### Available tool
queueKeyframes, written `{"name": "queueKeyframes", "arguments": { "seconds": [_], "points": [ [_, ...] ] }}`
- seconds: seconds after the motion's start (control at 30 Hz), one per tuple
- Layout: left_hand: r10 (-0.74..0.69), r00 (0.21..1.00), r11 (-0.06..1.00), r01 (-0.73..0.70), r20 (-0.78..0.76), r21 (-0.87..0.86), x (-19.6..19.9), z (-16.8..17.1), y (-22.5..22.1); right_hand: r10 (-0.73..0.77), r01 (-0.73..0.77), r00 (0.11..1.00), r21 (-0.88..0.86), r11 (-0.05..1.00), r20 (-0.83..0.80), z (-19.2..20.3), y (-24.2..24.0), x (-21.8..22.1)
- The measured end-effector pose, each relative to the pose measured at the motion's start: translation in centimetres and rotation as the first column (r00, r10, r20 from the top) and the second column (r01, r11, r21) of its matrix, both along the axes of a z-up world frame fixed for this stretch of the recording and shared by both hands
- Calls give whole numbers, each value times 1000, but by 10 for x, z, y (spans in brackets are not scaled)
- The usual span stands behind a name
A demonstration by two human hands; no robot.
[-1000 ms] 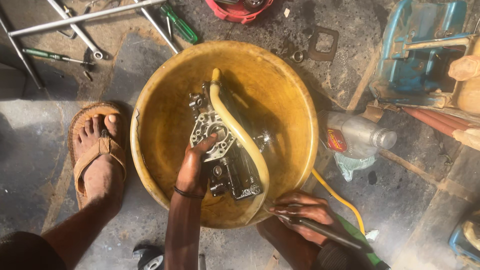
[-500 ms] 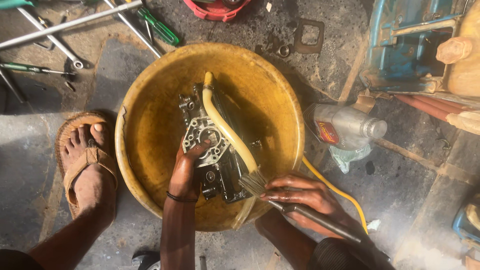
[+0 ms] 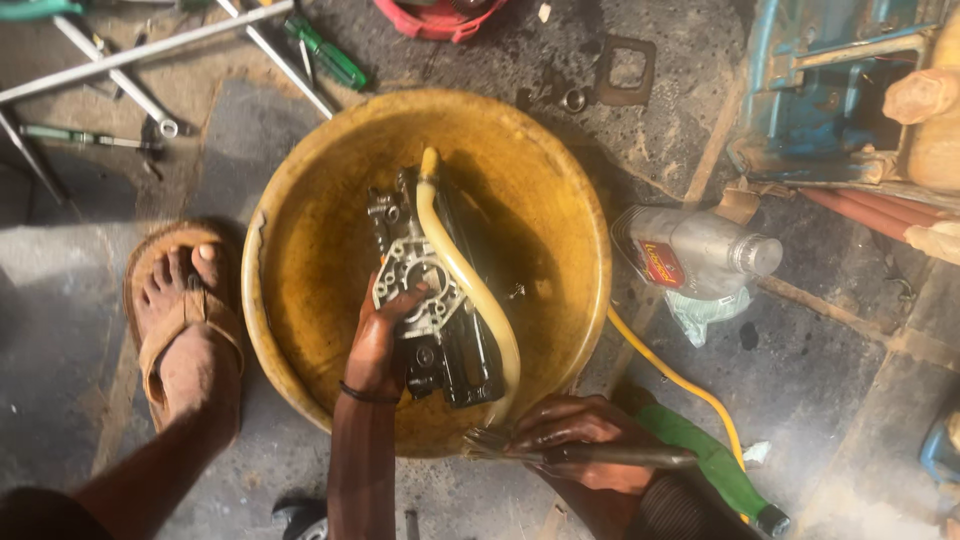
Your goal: The person scrubs a metal engine component submerged in a yellow basin using a toothbrush and a cloth. They repeatedly dip the tools into the liquid and scrub various surfaces of the part, occasionally rotating it to access different areas.
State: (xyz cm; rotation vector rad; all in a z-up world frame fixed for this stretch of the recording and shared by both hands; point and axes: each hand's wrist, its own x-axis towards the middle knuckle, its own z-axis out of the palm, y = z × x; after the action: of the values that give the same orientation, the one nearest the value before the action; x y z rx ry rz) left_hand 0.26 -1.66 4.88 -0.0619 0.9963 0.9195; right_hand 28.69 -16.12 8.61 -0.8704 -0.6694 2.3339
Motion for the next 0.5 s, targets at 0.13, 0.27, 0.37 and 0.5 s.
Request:
{"name": "queueKeyframes", "arguments": {
  "seconds": [0.13, 0.27, 0.37, 0.5],
  "points": [
    [-38, 999, 999, 37, -10, -32, 1, -4, -1, -1, -163, 914, 370, 914, 405, 21, 23, -1],
    [32, 997, 999, -35, 76, 33, 0, -7, -5, 149, -357, 717, 175, 917, 681, 38, 38, -23],
    [10, 1000, 1000, -10, 5, 3, 0, -6, -1, 135, -575, 736, 506, 643, 664, 39, 55, -36],
    [-11, 1000, 999, 11, 19, 40, -4, -9, -4, 125, -384, 830, 396, 834, 543, 45, 59, -35]
  ]
}}
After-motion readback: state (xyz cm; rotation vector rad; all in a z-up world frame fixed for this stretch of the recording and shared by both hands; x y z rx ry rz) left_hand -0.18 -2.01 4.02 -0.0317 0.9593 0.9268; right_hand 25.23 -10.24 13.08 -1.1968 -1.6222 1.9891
